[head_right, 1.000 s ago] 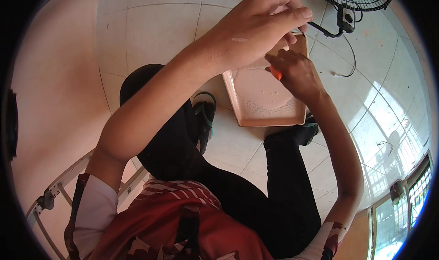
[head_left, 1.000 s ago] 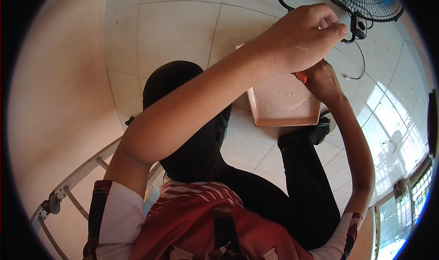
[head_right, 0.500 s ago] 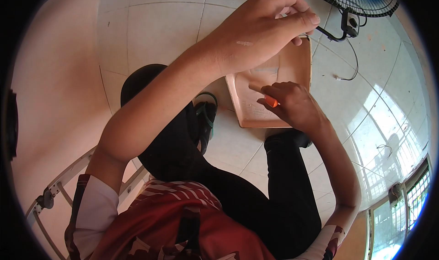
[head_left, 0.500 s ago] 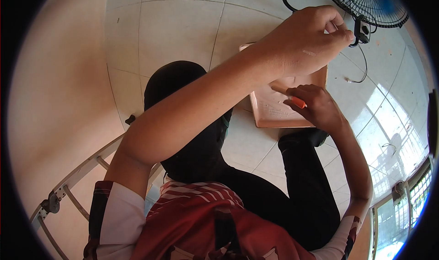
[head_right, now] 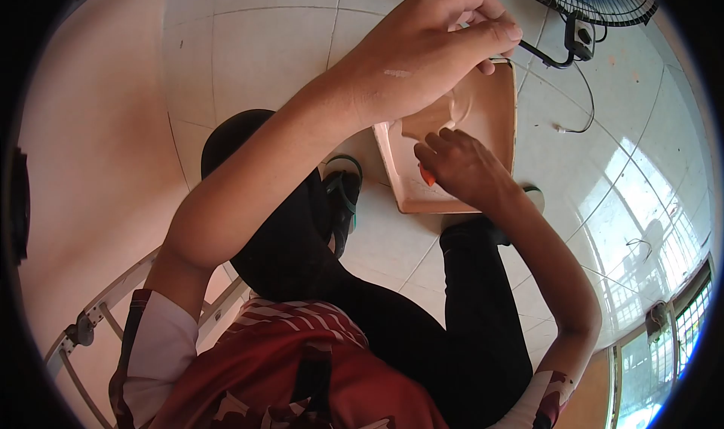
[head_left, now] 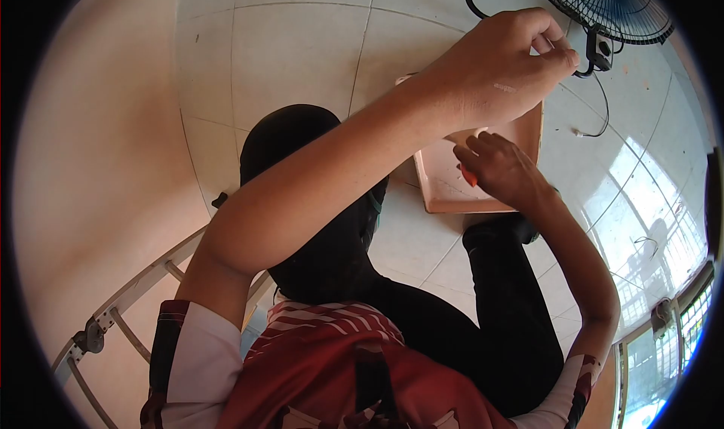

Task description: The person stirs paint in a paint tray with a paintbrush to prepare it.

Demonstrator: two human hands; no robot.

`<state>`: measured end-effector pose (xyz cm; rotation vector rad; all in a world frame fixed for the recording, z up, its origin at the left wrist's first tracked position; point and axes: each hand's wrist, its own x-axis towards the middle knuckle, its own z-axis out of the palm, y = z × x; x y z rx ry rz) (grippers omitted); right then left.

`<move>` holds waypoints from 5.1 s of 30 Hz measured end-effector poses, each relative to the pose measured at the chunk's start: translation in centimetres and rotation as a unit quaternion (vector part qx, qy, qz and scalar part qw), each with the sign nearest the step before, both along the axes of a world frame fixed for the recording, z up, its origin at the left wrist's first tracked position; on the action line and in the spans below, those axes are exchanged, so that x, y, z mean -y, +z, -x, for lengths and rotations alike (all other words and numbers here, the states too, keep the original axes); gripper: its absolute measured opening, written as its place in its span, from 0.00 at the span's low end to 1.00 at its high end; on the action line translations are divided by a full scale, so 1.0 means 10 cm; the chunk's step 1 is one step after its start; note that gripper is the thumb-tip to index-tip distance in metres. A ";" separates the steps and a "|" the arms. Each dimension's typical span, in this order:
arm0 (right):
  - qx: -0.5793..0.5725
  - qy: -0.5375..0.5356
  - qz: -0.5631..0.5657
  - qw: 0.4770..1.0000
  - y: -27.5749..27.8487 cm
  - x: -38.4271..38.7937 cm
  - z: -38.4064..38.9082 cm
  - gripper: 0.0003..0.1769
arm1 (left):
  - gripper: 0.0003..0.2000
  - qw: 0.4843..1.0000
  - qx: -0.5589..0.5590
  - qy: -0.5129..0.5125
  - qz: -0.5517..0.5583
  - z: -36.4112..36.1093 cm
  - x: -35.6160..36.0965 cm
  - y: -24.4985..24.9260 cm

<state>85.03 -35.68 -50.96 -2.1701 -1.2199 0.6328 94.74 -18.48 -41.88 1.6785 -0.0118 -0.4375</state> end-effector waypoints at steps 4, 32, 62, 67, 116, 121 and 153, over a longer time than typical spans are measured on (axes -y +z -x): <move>-0.062 0.014 0.000 0.998 0.21 -0.02 0.06 0.09 | 0.17 0.999 0.030 -0.036 -0.011 -0.01 0.02 -0.05; -0.163 -0.010 -0.017 0.986 0.33 0.18 0.02 0.12 | 0.18 0.999 0.035 -0.031 -0.020 0.00 0.03 -0.05; -0.176 -0.170 -0.025 0.969 0.54 0.50 -0.13 0.12 | 0.21 0.999 0.000 -0.024 -0.026 0.03 0.06 -0.04; -0.162 -0.195 -0.036 0.967 0.58 0.51 -0.24 0.11 | 0.21 1.000 0.016 -0.014 -0.020 0.04 0.08 -0.07; -0.388 -0.250 0.055 0.886 0.61 0.90 -0.14 0.12 | 0.16 0.995 -0.059 -0.070 0.029 -0.03 0.40 -0.14; -0.403 -0.262 0.059 0.875 0.61 0.99 0.01 0.13 | 0.15 0.995 -0.043 -0.080 0.047 0.05 0.63 -0.12; -0.272 -0.232 0.074 0.931 0.46 0.87 0.65 0.13 | 0.62 0.897 -0.084 -0.068 -0.429 0.16 -2.22 -2.75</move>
